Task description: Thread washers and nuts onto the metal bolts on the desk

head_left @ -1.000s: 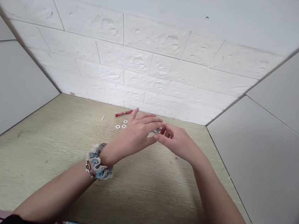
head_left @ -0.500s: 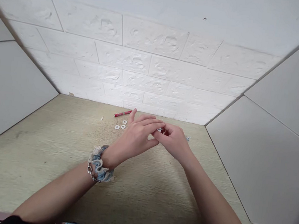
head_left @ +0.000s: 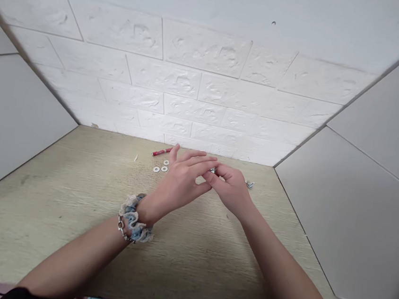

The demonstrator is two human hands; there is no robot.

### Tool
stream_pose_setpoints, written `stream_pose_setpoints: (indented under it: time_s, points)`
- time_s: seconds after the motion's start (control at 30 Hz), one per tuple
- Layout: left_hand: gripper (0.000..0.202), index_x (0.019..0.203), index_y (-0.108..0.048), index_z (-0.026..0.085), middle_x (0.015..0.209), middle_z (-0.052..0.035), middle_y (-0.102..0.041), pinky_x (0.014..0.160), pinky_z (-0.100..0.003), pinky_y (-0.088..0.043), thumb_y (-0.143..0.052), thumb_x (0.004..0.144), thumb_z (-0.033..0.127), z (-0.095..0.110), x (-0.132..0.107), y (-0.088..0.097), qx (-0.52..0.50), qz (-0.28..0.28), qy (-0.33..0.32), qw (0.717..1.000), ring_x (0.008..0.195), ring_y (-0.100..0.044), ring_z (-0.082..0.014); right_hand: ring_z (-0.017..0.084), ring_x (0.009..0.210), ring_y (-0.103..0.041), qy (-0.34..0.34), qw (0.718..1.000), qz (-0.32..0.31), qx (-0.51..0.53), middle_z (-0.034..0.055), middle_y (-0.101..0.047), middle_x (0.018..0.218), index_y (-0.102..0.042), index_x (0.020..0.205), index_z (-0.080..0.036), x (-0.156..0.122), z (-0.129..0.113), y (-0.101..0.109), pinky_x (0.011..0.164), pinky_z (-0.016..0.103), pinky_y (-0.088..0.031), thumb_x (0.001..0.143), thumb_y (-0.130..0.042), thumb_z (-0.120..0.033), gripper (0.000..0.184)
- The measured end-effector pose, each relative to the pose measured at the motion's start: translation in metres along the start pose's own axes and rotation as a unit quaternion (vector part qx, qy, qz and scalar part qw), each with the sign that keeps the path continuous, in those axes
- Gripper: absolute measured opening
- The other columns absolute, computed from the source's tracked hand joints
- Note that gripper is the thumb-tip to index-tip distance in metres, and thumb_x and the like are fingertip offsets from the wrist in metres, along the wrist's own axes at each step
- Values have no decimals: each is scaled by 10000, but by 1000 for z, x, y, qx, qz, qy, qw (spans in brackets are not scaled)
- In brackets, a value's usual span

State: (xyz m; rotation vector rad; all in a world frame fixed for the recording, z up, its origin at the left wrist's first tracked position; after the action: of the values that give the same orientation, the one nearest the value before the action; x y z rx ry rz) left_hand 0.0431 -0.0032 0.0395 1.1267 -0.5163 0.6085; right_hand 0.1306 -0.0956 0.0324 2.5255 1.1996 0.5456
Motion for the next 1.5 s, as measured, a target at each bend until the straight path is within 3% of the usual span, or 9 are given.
stream_pose_setpoints:
  time_s: [0.2,0.33,0.5,0.8,0.93,1.03,1.1,1.3,1.5]
  points:
    - [264,1026,-627,268,1044,-4,-665,1050,-521,-112,-597,764,275,-3,2,-1,-16,1,15,1000,1049,-536,-212,153,744,-532,-27,997,-32,59,16,-583,720,-622,702,-164,4,9,0,669,270,-408,771,-550,-469,321]
    - [268,1027,-623,275,1033,1,-667,1049,-530,-119,-595,760,275,-3,2,0,-36,-3,8,999,1068,-527,-212,160,777,-560,-34,977,-76,194,32,-623,779,-657,764,-175,6,19,-10,726,294,-439,728,-597,-505,338]
    - [302,1062,-613,262,1049,-17,-657,1019,-493,-259,-593,761,256,-7,3,-1,-74,-19,-12,997,1103,-502,-215,163,761,-568,-57,960,-85,262,51,-632,774,-661,727,-169,8,27,-14,725,309,-460,692,-611,-544,380]
    - [242,1036,-616,244,1318,-33,-470,1011,-446,-331,-559,808,300,-13,2,-11,-47,-84,-67,993,1221,-375,-230,116,687,-549,-61,977,-143,147,17,-610,745,-651,773,-166,13,17,11,679,271,-440,737,-603,-456,296]
    - [554,1309,-388,290,1480,-75,-166,1004,-486,-333,-575,791,342,-18,-2,-17,-24,-149,-26,988,1277,-313,-279,120,683,-534,-65,982,-161,77,23,-626,772,-672,861,-175,16,20,17,647,264,-422,725,-599,-458,323]
    - [813,1408,-159,265,1493,-130,18,991,-518,-326,-619,746,376,-24,-5,-21,14,-191,20,981,1307,-249,-337,132,667,-533,-92,990,-99,-33,30,-639,778,-682,893,-168,22,29,36,605,260,-402,709,-590,-457,355]
    - [810,1410,-160,248,1492,-140,22,992,-536,-303,-609,749,383,-29,-8,-23,43,-230,43,971,1315,-215,-366,141,664,-543,-117,987,-20,-108,35,-647,781,-676,923,-159,26,38,55,600,263,-395,715,-573,-426,354]
    - [654,1362,-303,265,1487,-132,-96,979,-552,-286,-557,778,416,-41,-19,-34,72,-325,62,941,1306,-232,-374,183,847,-584,-181,932,68,-306,81,-654,979,-631,1016,-154,36,83,89,725,280,-401,745,-532,-298,323]
    - [727,1394,-225,268,1491,-138,-8,961,-561,-296,-560,767,422,-53,-26,-41,94,-331,82,935,1297,-230,-406,275,1011,-545,-188,861,-12,-473,126,-647,1019,-654,924,-176,43,126,89,853,422,-351,837,-391,-275,294]
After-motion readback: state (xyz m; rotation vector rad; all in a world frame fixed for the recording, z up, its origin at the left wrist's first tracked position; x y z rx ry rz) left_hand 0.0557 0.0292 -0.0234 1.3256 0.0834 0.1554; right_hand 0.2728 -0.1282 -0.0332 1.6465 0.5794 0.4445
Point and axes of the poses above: each hand's wrist, its own x-axis towards the middle knuckle, its own y-axis out of the back of the hand, z = x × y, the point moved 3 cm from there along x, towards the middle knuckle
